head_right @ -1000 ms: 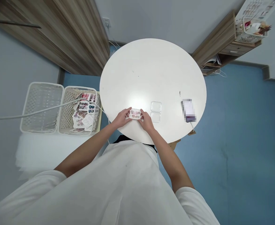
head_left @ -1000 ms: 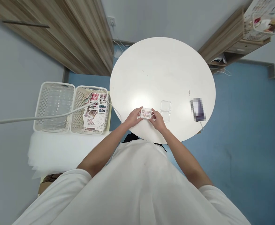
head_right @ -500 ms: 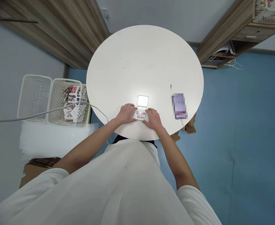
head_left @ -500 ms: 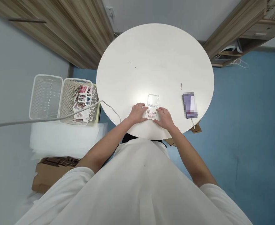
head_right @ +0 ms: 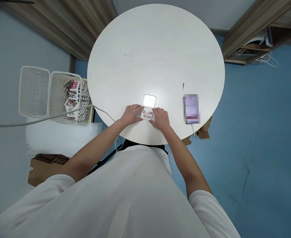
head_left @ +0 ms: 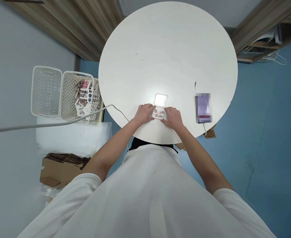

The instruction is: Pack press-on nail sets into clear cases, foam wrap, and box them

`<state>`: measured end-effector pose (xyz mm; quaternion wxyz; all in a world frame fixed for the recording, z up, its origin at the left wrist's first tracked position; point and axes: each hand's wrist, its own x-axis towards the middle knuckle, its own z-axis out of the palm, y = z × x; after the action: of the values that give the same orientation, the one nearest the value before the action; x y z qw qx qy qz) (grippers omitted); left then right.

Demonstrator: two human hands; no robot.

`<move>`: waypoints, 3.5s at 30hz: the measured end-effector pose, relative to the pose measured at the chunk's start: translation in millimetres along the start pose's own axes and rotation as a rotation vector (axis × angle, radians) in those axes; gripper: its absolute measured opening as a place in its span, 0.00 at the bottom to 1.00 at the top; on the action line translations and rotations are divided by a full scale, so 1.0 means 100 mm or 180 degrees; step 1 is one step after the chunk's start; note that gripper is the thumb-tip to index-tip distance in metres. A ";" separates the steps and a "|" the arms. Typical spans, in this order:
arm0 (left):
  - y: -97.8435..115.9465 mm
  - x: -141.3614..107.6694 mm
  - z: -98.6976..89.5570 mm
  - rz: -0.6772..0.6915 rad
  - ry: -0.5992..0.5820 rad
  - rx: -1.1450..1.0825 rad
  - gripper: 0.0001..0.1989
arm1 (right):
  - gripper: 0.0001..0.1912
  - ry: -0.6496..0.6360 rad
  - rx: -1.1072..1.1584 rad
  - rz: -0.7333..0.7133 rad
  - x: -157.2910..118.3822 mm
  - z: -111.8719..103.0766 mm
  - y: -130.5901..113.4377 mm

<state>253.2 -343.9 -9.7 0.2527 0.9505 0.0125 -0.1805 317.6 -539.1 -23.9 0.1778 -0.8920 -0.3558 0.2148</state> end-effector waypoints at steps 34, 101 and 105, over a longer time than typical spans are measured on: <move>0.05 -0.06 0.23 -0.1008 0.0275 -0.1732 0.26 | 0.29 0.0303 0.2257 0.1805 0.00 0.15 -0.20; -0.25 -1.05 -0.27 -0.0370 -0.1046 -0.5024 0.19 | 0.12 0.0898 0.4942 0.1316 -0.59 -0.12 -1.34; -0.25 -1.03 -0.25 -0.0409 -0.0985 -0.5025 0.19 | 0.18 0.0934 0.5136 0.1301 -0.70 -0.07 -1.37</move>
<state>162.6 -303.1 35.0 0.8376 0.4533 0.1558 -0.2622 198.9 -496.3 64.0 0.7624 -0.5572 0.1016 0.3129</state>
